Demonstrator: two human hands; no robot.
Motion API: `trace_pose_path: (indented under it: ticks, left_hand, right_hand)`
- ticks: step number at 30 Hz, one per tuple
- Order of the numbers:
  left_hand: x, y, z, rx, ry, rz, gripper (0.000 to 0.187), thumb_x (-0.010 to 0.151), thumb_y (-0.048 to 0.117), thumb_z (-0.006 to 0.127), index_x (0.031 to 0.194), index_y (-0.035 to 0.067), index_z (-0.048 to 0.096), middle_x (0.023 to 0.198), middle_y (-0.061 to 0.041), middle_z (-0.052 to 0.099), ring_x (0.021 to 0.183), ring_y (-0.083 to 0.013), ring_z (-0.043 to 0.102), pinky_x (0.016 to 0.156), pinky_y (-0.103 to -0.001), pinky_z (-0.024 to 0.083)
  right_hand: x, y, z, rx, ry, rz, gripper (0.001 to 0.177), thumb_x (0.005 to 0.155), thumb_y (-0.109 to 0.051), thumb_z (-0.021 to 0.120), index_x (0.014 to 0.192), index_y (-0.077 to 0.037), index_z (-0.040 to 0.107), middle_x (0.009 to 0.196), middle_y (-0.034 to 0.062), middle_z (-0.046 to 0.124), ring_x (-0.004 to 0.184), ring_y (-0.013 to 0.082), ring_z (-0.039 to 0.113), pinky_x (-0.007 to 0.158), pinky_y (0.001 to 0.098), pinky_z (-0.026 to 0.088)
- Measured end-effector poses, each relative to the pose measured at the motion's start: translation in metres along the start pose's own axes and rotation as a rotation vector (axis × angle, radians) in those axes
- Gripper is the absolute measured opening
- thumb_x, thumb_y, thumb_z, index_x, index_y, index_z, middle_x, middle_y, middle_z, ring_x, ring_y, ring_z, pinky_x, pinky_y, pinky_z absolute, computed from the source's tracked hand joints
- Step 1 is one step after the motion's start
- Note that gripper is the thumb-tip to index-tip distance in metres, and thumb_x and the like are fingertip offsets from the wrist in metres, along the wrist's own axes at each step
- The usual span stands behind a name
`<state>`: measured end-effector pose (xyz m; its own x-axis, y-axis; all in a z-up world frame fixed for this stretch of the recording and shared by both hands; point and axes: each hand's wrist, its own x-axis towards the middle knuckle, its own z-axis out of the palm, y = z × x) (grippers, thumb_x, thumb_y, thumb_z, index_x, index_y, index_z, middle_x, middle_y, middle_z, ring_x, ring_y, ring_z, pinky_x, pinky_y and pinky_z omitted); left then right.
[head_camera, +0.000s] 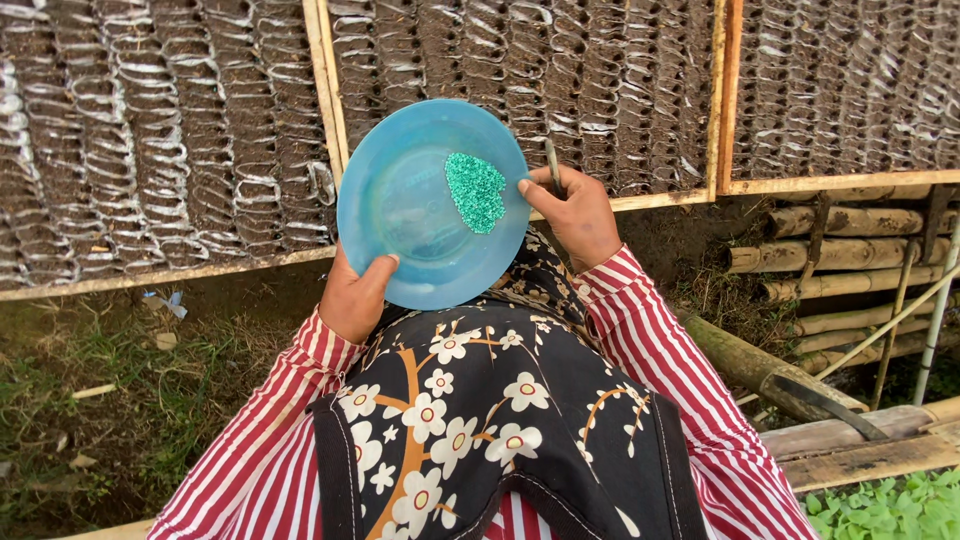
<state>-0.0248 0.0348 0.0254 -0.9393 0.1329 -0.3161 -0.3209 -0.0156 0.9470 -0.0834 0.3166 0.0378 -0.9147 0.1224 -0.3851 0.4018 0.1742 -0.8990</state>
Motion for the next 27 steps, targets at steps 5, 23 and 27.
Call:
trace_pose_path:
  ticks: [5, 23, 27]
  left_hand:
    - [0.008, -0.007, 0.004, -0.037, 0.03, -0.04, 0.044, 0.088, -0.001, 0.055, 0.131, 0.001, 0.046, 0.117, -0.013, 0.056, 0.107, -0.0215, 0.05, 0.096, -0.049, 0.044]
    - [0.019, -0.039, 0.004, -0.139, 0.212, -0.145, 0.044, 0.087, -0.003, 0.057, 0.127, 0.007, 0.044, 0.109, -0.008, 0.054, 0.101, -0.0188, 0.052, 0.1, -0.045, 0.044]
    - [0.017, -0.011, 0.026, -0.141, 0.217, -0.128, 0.042, 0.086, -0.003, 0.057, 0.125, 0.007, 0.046, 0.108, -0.008, 0.054, 0.101, -0.018, 0.051, 0.1, -0.046, 0.044]
  right_hand:
    - [-0.017, -0.032, -0.024, 0.04, 0.125, 0.034, 0.013, 0.087, -0.014, 0.074, 0.094, -0.002, 0.074, 0.066, -0.0009, 0.055, 0.061, 0.0036, 0.043, 0.056, 0.0172, 0.037]
    - [0.017, 0.05, -0.1, -0.717, -0.111, -0.175, 0.015, 0.09, -0.018, 0.072, 0.102, -0.01, 0.074, 0.094, 0.0084, 0.072, 0.091, 0.032, 0.067, 0.084, 0.0416, 0.05]
    - [0.019, 0.049, -0.101, -0.768, -0.136, -0.188, 0.016, 0.089, -0.019, 0.072, 0.101, -0.01, 0.074, 0.094, 0.0084, 0.072, 0.092, 0.0321, 0.067, 0.084, 0.0427, 0.051]
